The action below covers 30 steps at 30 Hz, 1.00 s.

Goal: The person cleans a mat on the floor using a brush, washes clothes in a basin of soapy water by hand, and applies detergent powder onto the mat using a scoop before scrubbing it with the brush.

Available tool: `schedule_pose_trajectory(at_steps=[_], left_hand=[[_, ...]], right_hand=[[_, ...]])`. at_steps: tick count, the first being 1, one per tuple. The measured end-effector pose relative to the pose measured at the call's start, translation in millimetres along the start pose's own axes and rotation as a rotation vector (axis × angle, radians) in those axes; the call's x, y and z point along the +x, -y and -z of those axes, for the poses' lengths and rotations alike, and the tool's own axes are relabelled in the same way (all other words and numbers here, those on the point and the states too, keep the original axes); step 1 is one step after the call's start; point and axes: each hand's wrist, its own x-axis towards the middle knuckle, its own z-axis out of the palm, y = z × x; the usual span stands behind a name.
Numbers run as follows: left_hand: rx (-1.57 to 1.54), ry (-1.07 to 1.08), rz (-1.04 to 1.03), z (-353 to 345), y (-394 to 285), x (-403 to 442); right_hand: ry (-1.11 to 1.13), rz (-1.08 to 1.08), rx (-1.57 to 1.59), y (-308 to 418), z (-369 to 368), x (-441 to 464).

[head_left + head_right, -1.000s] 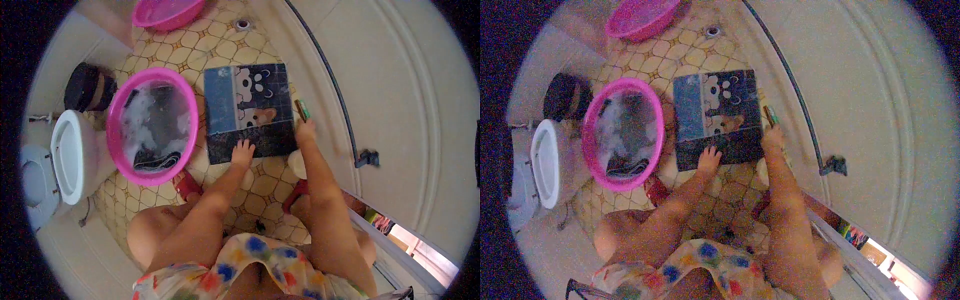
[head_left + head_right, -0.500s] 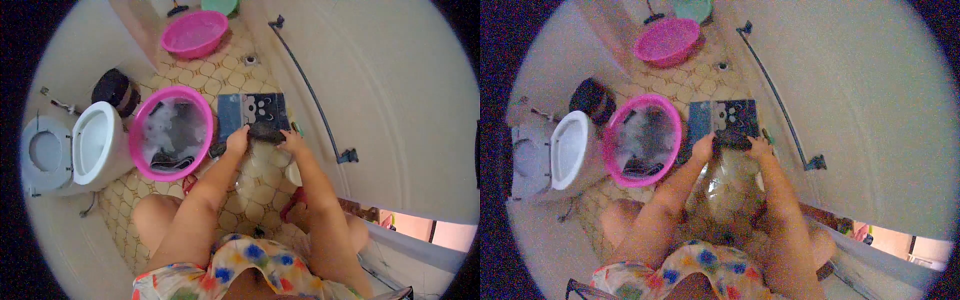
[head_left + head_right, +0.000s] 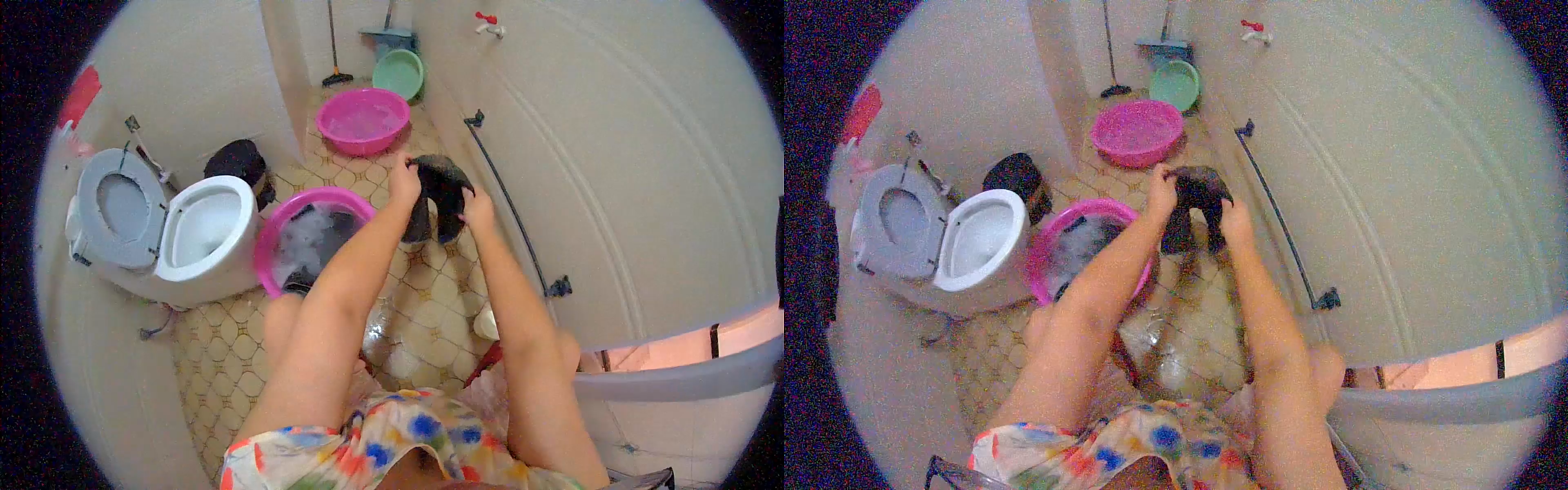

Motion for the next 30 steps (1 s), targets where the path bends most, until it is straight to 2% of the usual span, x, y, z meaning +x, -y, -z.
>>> schedule_pose_trajectory(at_steps=[1,2,6,9,12,17,18,20,21,22,24,29,30], left_hand=[[-0.057,-0.034,-0.005,15.4,-26.6,5.1],[-0.052,-0.051,0.074,33.3,-50.6,6.2],[-0.122,-0.145,-0.013,74.3,-44.7,56.9],[-0.084,-0.185,-0.041,138.7,-79.5,46.0],[-0.042,-0.222,-0.132,172.0,-51.3,62.4],[0.061,-0.184,-0.150,205.7,4.9,50.9],[0.065,-0.165,-0.216,209.8,23.5,47.3],[0.143,-0.117,-0.101,224.9,19.6,19.3],[0.180,-0.094,-0.044,231.0,19.3,8.0],[0.149,-0.089,-0.132,232.1,41.4,4.0],[0.232,-0.050,-0.061,232.5,80.7,1.6],[0.324,0.065,0.034,243.6,94.1,-14.5],[0.329,0.099,0.040,245.2,102.7,-12.2]], right_hand=[[0.050,-0.058,0.149,23.9,2.9,0.4],[0.040,-0.006,0.206,24.6,-7.2,9.8],[0.103,0.105,0.340,94.0,-18.3,-0.2],[0.117,0.163,0.374,129.0,-35.7,-19.4],[0.186,0.180,0.351,144.1,-58.6,-26.6],[0.235,0.277,0.215,113.6,-110.3,-32.7],[0.240,0.317,0.199,99.0,-125.0,-31.1],[0.184,0.436,0.062,58.7,-161.5,-21.0],[0.231,0.301,0.135,63.3,-162.1,-37.1],[0.266,0.164,0.206,66.2,-163.8,-52.1],[0.326,0.234,0.113,40.2,-183.1,-45.8],[0.249,0.360,-0.171,20.6,-200.0,-57.0],[0.263,0.314,-0.183,20.9,-202.3,-55.7]])
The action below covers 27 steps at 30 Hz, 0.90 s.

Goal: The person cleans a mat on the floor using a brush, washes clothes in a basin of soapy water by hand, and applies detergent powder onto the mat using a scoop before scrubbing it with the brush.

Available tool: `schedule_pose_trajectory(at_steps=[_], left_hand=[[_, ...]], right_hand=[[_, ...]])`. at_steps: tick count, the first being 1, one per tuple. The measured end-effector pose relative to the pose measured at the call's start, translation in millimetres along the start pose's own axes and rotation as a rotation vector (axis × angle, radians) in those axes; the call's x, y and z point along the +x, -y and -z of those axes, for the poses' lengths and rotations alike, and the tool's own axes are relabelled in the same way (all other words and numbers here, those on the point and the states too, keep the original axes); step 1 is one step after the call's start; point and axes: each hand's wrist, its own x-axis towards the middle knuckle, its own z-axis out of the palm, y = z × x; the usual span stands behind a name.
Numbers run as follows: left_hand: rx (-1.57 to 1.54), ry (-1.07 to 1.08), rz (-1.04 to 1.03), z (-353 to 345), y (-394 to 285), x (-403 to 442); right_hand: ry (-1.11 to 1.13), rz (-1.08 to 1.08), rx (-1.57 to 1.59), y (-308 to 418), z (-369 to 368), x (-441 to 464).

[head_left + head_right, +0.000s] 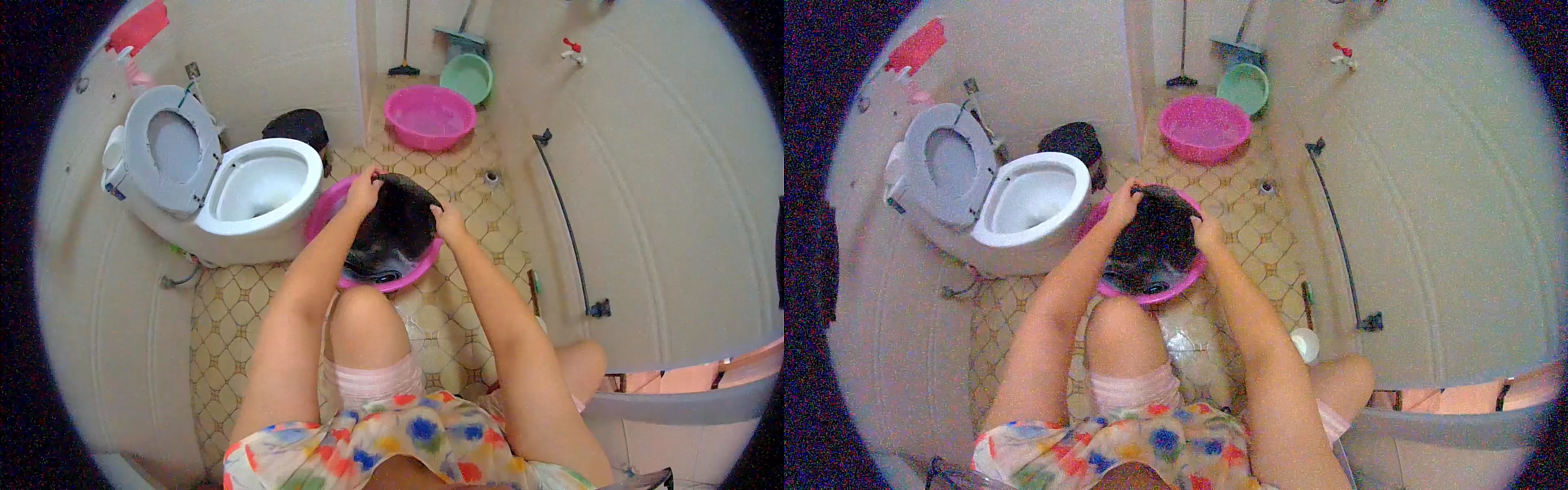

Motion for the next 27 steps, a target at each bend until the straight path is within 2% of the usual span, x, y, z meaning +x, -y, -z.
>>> schedule_pose_trajectory(at_steps=[2,4,8,10,13,14,18,21,23,27], left_hand=[[0.028,0.043,-0.024,-5.5,17.4,2.8],[0.070,0.058,-0.084,-11.3,29.3,7.8],[0.194,0.229,-0.031,-12.0,32.6,1.5],[0.255,0.272,-0.047,-18.6,45.1,-7.0],[0.305,0.446,0.052,-43.9,87.3,-17.6],[0.232,0.471,-0.004,-53.4,107.8,-24.1],[0.104,0.441,-0.179,-76.5,140.1,-42.7],[0.228,0.448,-0.130,-95.0,153.9,-41.2],[0.286,0.535,-0.143,-103.2,166.0,-38.0],[0.444,0.724,-0.021,-120.2,180.2,-37.6]], right_hand=[[0.052,-0.092,-0.004,-1.1,-7.0,2.4],[0.062,-0.081,-0.044,3.1,-3.1,0.9],[0.069,-0.006,0.013,-20.5,-22.4,4.2],[0.159,-0.008,-0.093,-28.3,-29.0,0.3],[0.296,-0.014,-0.251,-46.9,-44.2,-3.4],[0.343,-0.014,-0.303,-52.8,-49.6,-4.4],[0.428,0.224,-0.628,-64.5,-68.0,-8.2],[0.471,0.338,-0.685,-74.3,-85.2,-11.6],[0.496,0.383,-0.658,-94.2,-105.8,-12.2],[0.719,0.318,-0.839,-91.5,-127.7,2.3]])
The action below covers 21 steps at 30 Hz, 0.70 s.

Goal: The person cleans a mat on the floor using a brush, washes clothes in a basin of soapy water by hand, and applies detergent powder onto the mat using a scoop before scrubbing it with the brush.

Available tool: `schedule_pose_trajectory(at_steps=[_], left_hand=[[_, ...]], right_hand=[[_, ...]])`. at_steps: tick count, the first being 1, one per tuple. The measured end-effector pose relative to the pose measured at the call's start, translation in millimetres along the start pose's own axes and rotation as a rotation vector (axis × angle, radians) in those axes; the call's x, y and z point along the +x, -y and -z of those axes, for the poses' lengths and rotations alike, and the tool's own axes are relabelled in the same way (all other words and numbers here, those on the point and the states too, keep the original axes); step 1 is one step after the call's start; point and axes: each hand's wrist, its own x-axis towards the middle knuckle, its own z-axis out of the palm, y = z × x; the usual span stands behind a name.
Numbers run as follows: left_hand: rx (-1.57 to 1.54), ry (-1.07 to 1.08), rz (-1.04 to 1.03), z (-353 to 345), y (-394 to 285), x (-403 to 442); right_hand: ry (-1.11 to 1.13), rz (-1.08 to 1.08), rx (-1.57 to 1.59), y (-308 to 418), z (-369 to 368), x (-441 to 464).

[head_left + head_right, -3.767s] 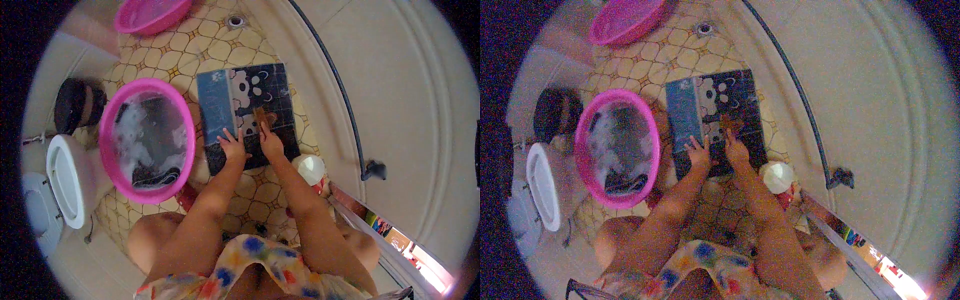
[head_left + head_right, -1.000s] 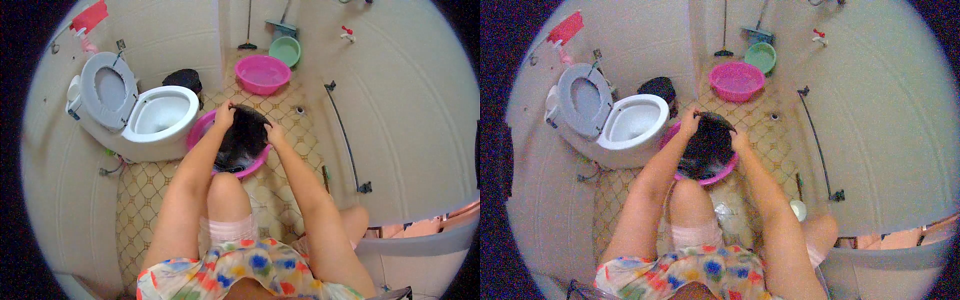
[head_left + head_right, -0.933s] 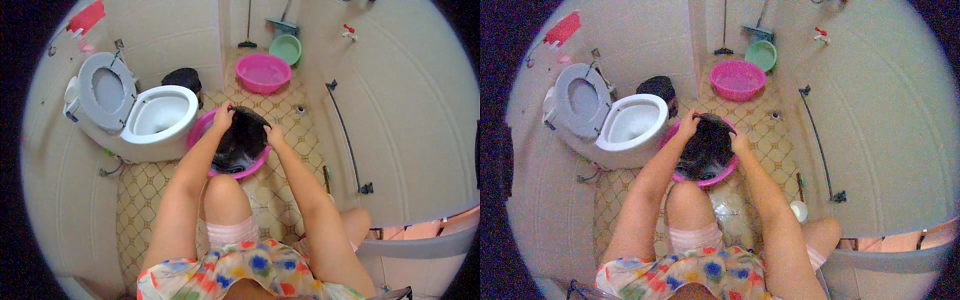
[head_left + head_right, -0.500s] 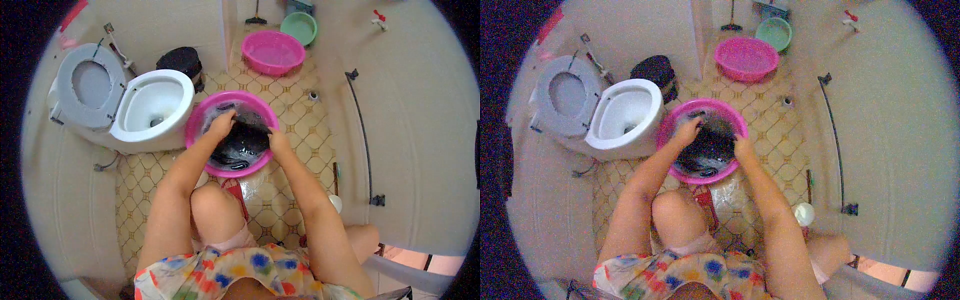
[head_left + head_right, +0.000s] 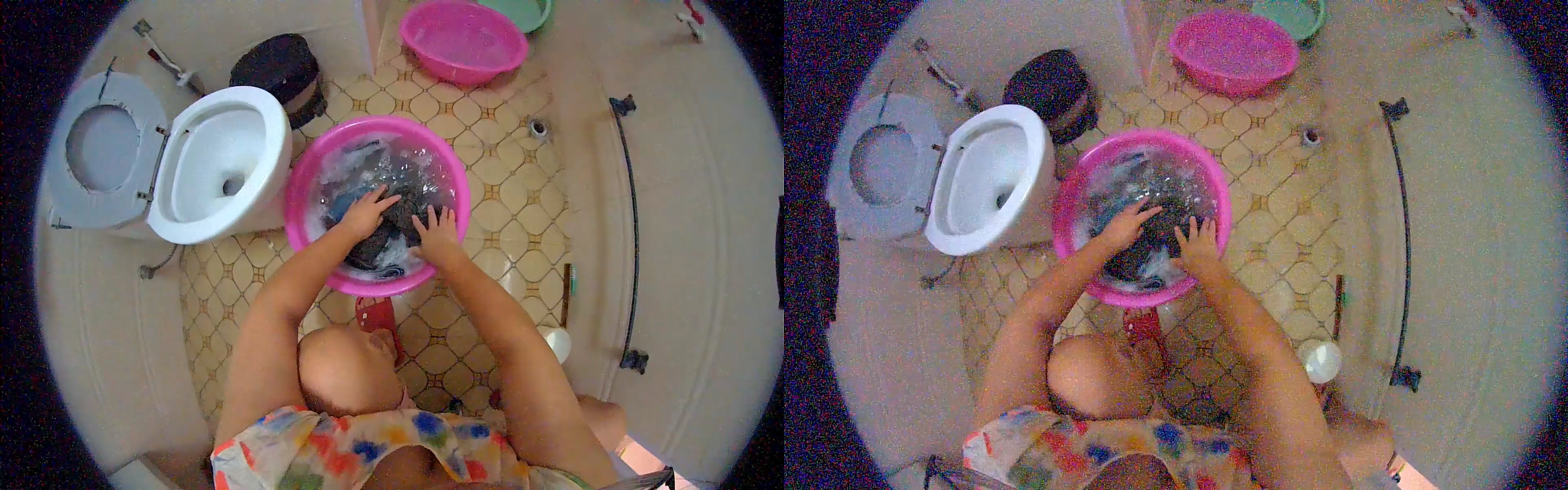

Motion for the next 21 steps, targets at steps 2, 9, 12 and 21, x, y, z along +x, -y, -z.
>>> schedule_pose_trajectory(at_steps=[2,9,12,21], left_hand=[[0.123,0.053,0.019,2.2,-6.5,-2.1],[0.234,0.029,-0.021,-33.1,12.5,3.0],[0.285,0.082,-0.046,-32.0,16.1,14.0],[0.242,0.214,0.205,-32.5,6.4,32.9]], right_hand=[[0.116,-0.013,-0.002,2.3,6.3,8.4],[0.306,0.026,-0.103,-1.6,-8.0,32.6],[0.293,0.049,-0.097,-2.3,-12.0,34.9],[0.055,-0.031,-0.063,-15.3,-98.3,79.7]])
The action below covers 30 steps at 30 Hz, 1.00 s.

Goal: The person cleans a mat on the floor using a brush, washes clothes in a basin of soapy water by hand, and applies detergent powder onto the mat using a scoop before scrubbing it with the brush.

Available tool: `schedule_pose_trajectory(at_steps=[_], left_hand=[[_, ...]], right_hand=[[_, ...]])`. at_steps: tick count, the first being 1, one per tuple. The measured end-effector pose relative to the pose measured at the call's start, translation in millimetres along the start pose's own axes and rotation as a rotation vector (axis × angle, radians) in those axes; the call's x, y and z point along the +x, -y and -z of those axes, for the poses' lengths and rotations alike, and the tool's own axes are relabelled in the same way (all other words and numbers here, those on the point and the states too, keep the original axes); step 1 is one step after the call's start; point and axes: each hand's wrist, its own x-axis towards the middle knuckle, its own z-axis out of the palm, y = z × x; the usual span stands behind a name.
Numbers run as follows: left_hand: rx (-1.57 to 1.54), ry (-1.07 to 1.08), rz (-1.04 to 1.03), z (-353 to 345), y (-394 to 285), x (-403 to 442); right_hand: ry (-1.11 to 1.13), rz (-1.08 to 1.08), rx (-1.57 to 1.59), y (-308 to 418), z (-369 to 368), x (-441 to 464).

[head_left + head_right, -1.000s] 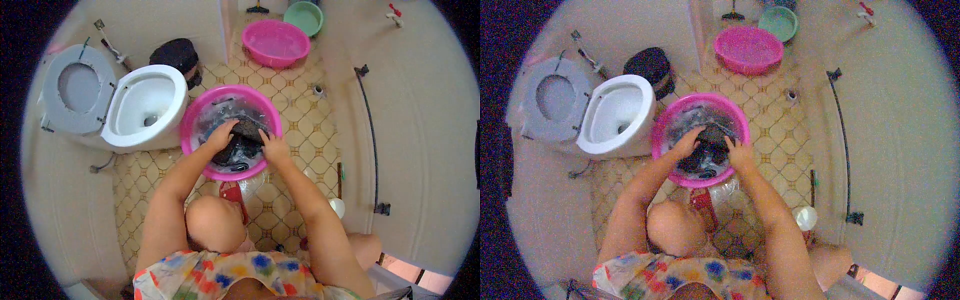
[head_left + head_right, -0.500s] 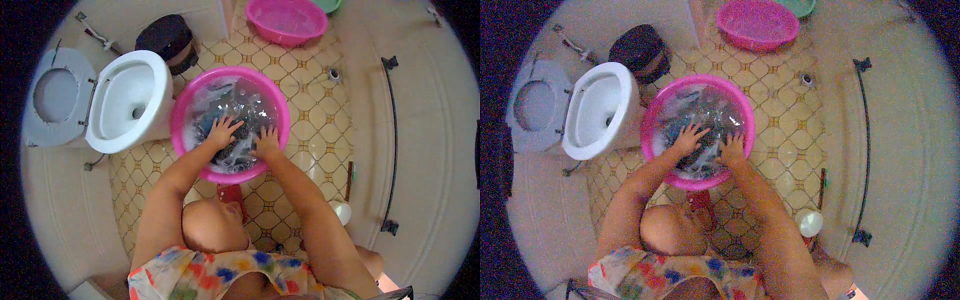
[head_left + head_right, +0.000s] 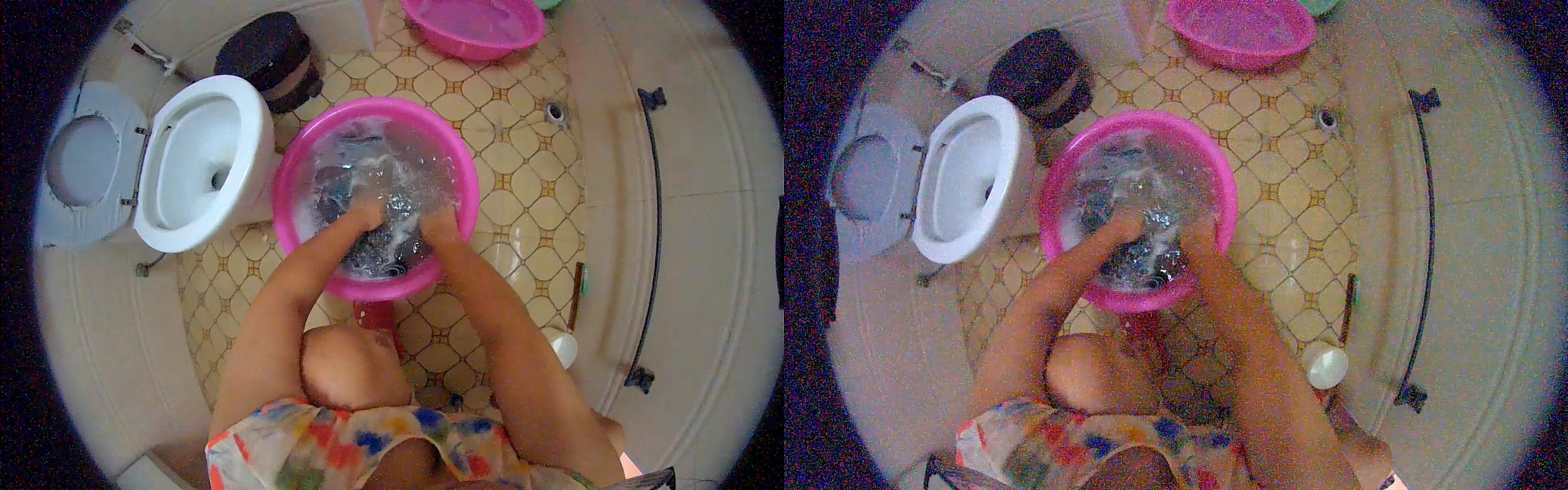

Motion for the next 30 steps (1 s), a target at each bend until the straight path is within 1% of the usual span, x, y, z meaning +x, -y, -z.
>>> schedule_pose_trajectory(at_steps=[2,3,5,6,8,11,14,15,18,21,22,25,27,28,30], left_hand=[[-0.193,-0.080,0.069,0.3,-5.8,-8.0],[-0.290,-0.119,0.102,3.1,-8.5,-12.4],[-0.474,-0.146,0.057,13.1,-6.8,-19.0],[-0.566,-0.157,0.034,17.0,-6.5,-24.3],[-0.594,-0.220,0.004,17.4,-8.7,-33.6],[-0.638,-0.344,-0.086,22.4,-17.4,-54.3],[-0.641,-0.436,-0.192,21.9,-21.8,-71.3],[-0.638,-0.459,-0.225,21.0,-22.4,-74.9],[-0.582,-0.453,-0.233,30.7,-30.6,-92.0],[-0.550,-0.376,-0.273,41.1,-38.5,-104.8],[-0.510,-0.369,-0.293,41.9,-42.0,-109.1],[-0.409,-0.351,-0.354,37.2,-51.9,-119.1],[-0.381,-0.349,-0.404,31.0,-57.9,-122.9],[-0.360,-0.248,-0.385,35.1,-60.9,-128.0],[-0.414,-0.235,-0.405,22.2,-61.6,-126.8]], right_hand=[[0.083,0.046,0.045,-1.0,55.7,-24.0],[0.065,0.055,0.077,-1.6,59.6,-27.9],[0.029,0.077,0.139,-1.4,64.9,-38.8],[-0.051,0.060,0.194,0.1,64.2,-45.7],[-0.215,0.024,0.303,1.8,63.0,-60.0],[-0.355,0.065,0.496,0.0,70.6,-81.9],[-0.435,0.070,0.947,-5.6,82.4,-87.6],[-0.443,0.022,0.979,-9.1,81.7,-84.6],[-0.434,-0.112,1.087,-23.6,77.0,-64.9],[-0.514,-0.073,0.997,-35.2,80.6,-40.1],[-0.456,-0.110,1.065,-35.4,88.6,-34.1],[-0.307,0.045,1.042,-40.0,109.0,-33.1],[-0.210,0.085,0.868,-38.4,112.4,-35.5],[-0.161,0.103,0.779,-37.6,111.8,-36.6],[-0.330,0.119,0.676,-33.8,103.5,-45.6]])
